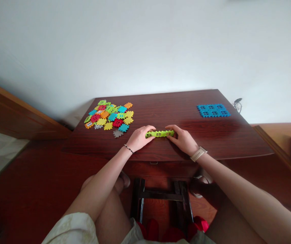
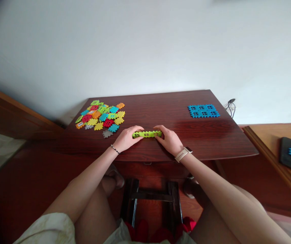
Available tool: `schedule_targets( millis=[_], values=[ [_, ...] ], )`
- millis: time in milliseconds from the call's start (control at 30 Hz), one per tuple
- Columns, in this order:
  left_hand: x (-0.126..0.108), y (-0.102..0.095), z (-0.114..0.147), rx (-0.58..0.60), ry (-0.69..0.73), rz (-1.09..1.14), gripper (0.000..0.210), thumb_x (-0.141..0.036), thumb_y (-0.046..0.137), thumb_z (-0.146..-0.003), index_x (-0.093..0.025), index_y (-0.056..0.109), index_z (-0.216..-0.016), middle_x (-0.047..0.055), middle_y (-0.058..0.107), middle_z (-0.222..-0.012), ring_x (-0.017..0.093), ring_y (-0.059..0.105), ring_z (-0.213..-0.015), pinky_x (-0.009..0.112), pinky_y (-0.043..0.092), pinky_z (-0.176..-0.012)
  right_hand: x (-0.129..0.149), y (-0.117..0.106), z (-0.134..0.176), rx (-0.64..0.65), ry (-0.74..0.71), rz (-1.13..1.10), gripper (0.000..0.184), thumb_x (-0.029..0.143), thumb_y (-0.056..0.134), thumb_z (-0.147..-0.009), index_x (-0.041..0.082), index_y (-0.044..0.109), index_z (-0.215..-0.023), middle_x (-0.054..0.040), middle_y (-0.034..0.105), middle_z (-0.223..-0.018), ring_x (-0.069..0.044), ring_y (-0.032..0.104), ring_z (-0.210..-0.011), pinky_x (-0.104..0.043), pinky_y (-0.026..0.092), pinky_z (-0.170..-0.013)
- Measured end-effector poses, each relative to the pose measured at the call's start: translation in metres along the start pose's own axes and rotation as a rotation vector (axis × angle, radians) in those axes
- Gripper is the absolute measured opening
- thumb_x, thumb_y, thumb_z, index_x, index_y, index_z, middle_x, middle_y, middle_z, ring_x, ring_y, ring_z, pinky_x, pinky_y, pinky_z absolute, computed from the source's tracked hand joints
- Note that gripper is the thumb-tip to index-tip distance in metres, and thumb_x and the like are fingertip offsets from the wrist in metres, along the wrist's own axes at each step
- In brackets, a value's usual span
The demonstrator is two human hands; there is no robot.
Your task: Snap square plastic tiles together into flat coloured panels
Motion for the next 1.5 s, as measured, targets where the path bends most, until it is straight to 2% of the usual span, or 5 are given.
schedule_targets(
  millis=[367, 1100, 1233, 1400, 1500],
  values=[
    [-0.003, 0.004, 0.0, -0.012, -0.014, -0.022, 0.027, -0.016, 0.074, -0.091, -0.026, 0.065, -0.114, 0.003, 0.078, -0.114, 0.024, 0.076, -0.105, 0.035, 0.059, -0.096, 0.005, -0.003, 0.0, 0.011, -0.017, -0.004, 0.03, 0.028, 0.068, -0.095, 0.025, 0.071, -0.124, -0.0027, 0.078, -0.093, -0.022, 0.07, -0.075, -0.032, 0.053, -0.073],
    [0.01, -0.015, 0.004, -0.067, 0.0, 0.02, 0.036, -0.017, 0.076, -0.092, -0.025, 0.064, -0.125, 0.007, 0.074, -0.125, 0.024, 0.073, -0.117, 0.038, 0.059, -0.103, 0.0, -0.002, -0.001, -0.051, -0.039, 0.008, 0.05, 0.024, 0.065, -0.094, 0.022, 0.058, -0.143, -0.0083, 0.069, -0.108, -0.023, 0.065, -0.076, -0.039, 0.058, -0.079],
    [0.01, -0.016, 0.005, -0.059, 0.021, -0.005, 0.032, -0.017, 0.076, -0.092, -0.024, 0.066, -0.122, 0.008, 0.071, -0.123, 0.025, 0.07, -0.116, 0.04, 0.058, -0.103, 0.002, -0.001, 0.0, -0.051, -0.064, 0.05, 0.047, 0.025, 0.064, -0.096, 0.022, 0.059, -0.143, -0.0113, 0.067, -0.116, -0.025, 0.067, -0.085, -0.044, 0.059, -0.087],
    [0.007, -0.014, 0.006, -0.04, 0.056, -0.072, 0.036, -0.022, 0.079, -0.092, -0.024, 0.067, -0.126, 0.009, 0.071, -0.127, 0.029, 0.066, -0.123, 0.046, 0.053, -0.111, 0.003, 0.001, 0.0, -0.069, -0.107, 0.126, 0.041, 0.028, 0.063, -0.099, 0.021, 0.062, -0.14, -0.0153, 0.068, -0.127, -0.035, 0.065, -0.116, -0.053, 0.054, -0.107],
    [0.007, -0.012, 0.006, -0.034, 0.073, -0.106, 0.038, -0.023, 0.081, -0.092, -0.023, 0.067, -0.128, 0.01, 0.072, -0.128, 0.03, 0.065, -0.122, 0.048, 0.053, -0.111, 0.001, 0.002, 0.0, -0.066, -0.105, 0.146, 0.04, 0.029, 0.062, -0.1, 0.02, 0.064, -0.139, -0.0159, 0.067, -0.128, -0.036, 0.064, -0.12, -0.053, 0.053, -0.11]
  ],
)
Point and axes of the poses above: each hand's wrist, its own z-axis away from the middle knuckle, its own y-axis out of the palm, x = y × z, the point moved 6 cm from there along -z, towards the middle knuckle
